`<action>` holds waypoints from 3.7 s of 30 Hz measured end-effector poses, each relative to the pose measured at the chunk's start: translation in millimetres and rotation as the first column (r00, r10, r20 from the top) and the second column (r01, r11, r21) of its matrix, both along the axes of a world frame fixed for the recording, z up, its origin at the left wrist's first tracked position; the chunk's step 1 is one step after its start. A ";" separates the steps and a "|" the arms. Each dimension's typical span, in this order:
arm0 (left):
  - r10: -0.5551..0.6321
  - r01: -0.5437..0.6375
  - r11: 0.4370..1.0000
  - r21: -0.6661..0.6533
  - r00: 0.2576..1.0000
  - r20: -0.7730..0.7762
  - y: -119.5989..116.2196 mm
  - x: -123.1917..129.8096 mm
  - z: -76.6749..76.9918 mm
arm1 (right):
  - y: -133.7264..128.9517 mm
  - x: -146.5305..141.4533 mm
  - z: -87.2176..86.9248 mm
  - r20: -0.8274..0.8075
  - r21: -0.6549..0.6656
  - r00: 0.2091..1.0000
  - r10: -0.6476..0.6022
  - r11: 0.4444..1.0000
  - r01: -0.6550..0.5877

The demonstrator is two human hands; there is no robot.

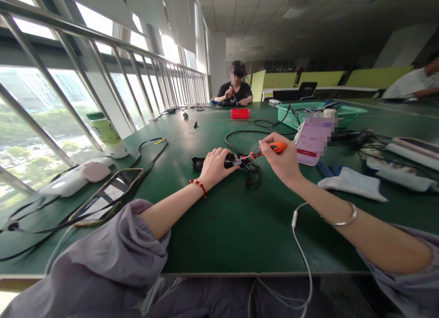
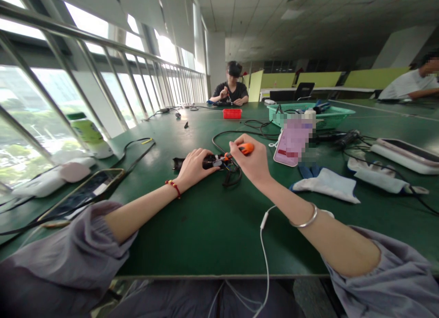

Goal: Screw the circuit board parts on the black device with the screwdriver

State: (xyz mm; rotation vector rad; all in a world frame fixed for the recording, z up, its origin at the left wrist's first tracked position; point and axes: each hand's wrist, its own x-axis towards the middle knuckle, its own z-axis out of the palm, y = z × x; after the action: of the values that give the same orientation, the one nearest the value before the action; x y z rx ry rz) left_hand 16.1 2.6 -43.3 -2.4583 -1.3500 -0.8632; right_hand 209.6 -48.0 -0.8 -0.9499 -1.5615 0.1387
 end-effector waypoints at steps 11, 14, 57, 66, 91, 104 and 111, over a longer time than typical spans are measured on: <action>-0.012 0.012 1.000 0.004 1.000 0.011 0.5 0.3 -1.2 | -9.2 -2.8 -1.2 -0.025 -0.092 0.999 -0.044 0.995 0.041; -0.013 0.013 1.000 -0.001 1.000 0.010 0.6 0.1 -1.1 | -9.7 -2.0 -0.5 -0.039 -0.016 0.998 0.044 0.999 -0.044; -0.034 0.032 0.999 -0.039 0.999 -0.039 6.4 0.3 -3.2 | -6.5 -6.1 -5.3 -0.142 -0.095 0.984 0.107 0.988 -0.121; -0.031 0.029 0.999 -0.038 0.998 -0.053 6.3 0.8 -3.6 | -4.1 -3.9 -8.0 -0.096 -0.130 0.988 0.119 0.983 -0.131; -0.029 0.027 0.999 -0.032 0.997 -0.072 7.2 0.1 -6.0 | -2.6 -4.9 -12.6 -0.112 -0.016 0.990 0.084 0.996 -0.086; -0.027 0.024 0.999 -0.043 0.997 -0.070 8.0 -0.6 -6.8 | -6.2 -8.6 -10.6 -0.120 -0.076 0.991 0.052 0.995 -0.062; -0.025 0.022 0.998 -0.059 0.998 -0.065 6.5 -0.6 -5.7 | -3.9 -7.7 -14.8 -0.136 -0.051 0.989 0.050 0.997 -0.058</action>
State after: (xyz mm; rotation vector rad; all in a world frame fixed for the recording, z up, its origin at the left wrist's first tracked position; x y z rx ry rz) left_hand 15.5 9.1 -49.1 -2.5274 -1.3446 -0.7516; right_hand 201.9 -51.9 -15.7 -0.9226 -1.4653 0.2801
